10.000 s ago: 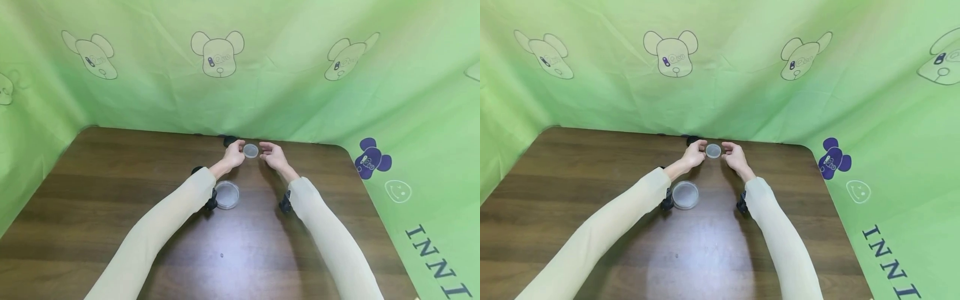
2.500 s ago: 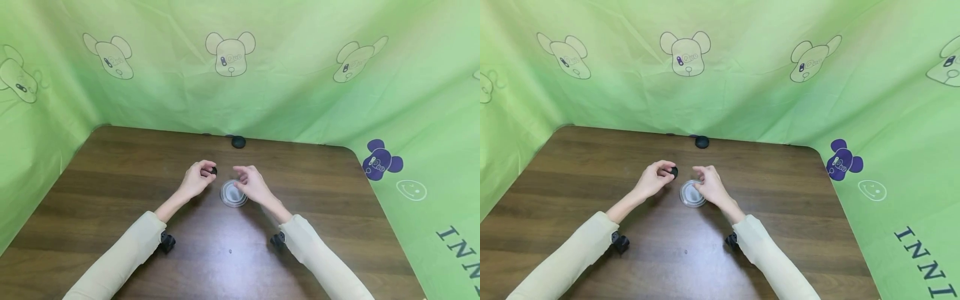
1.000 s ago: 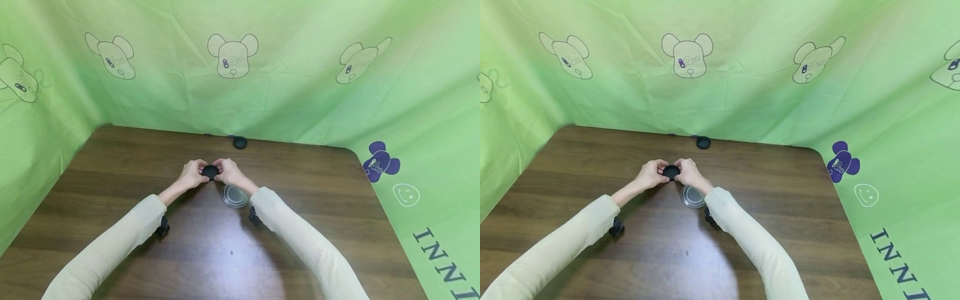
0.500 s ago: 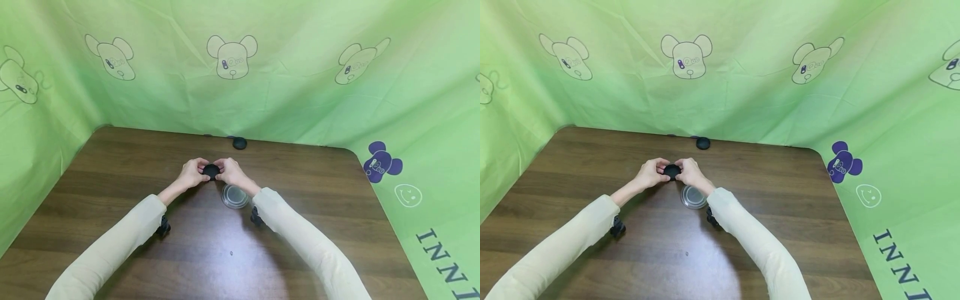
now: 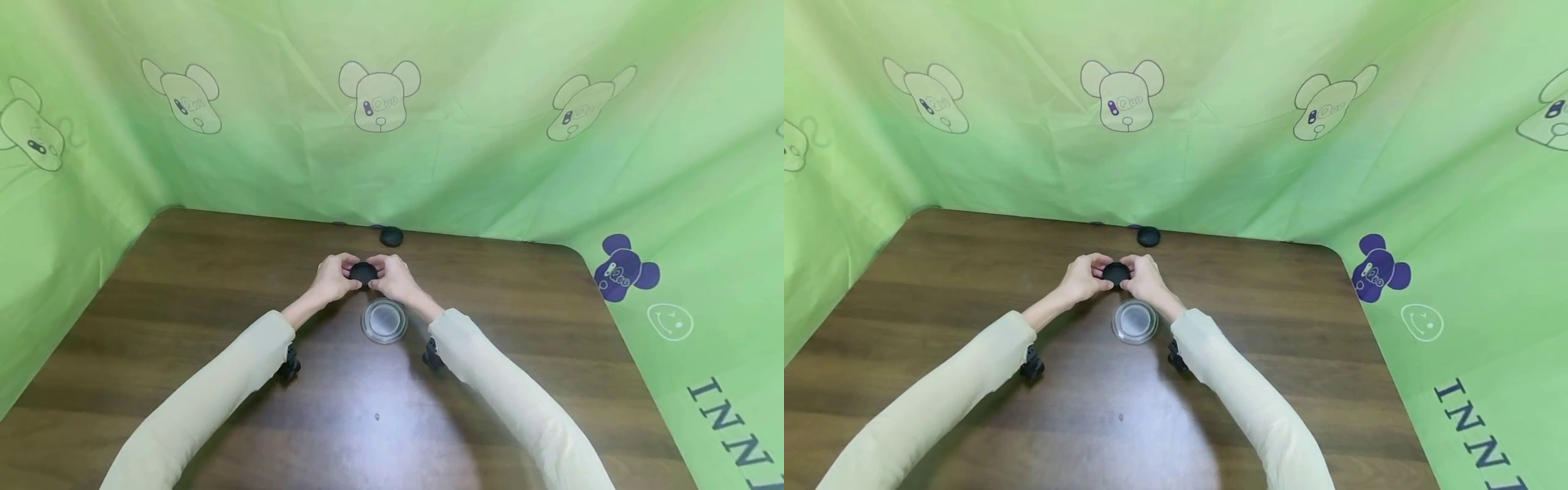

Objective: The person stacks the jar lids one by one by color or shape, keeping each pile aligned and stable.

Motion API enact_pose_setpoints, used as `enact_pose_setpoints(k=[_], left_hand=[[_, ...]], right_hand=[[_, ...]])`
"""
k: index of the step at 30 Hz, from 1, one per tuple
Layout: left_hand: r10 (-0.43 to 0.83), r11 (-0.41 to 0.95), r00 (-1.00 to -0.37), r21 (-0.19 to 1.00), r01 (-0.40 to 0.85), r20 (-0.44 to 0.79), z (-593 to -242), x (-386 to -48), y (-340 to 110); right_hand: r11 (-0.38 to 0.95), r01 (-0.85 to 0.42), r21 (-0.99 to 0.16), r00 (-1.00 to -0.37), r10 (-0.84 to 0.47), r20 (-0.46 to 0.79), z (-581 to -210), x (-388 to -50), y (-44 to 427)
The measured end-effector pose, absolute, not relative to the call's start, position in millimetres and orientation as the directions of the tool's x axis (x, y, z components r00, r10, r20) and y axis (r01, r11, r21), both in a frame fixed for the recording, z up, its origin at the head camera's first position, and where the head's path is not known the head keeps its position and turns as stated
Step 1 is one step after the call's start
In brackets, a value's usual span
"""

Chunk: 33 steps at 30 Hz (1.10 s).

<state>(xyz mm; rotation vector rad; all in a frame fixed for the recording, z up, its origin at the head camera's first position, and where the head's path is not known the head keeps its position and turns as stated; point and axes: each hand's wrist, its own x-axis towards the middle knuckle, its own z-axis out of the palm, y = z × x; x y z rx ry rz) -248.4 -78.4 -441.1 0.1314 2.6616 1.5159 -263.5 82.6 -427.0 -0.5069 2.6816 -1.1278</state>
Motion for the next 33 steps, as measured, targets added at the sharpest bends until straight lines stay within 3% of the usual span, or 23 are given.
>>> enact_pose_setpoints(k=[19,33], left_hand=[[0.113,0.471,-0.992,0.882,0.011,-0.048,-442,-267,-37],[0.142,0.49,-0.989,0.871,0.024,-0.052,-448,-272,-32]], right_hand=[[0.652,-0.119,-0.749,-0.971,-0.234,-0.049,-435,-273,121],[0.605,-0.086,-0.791,-0.97,-0.231,-0.071,-445,-275,133]])
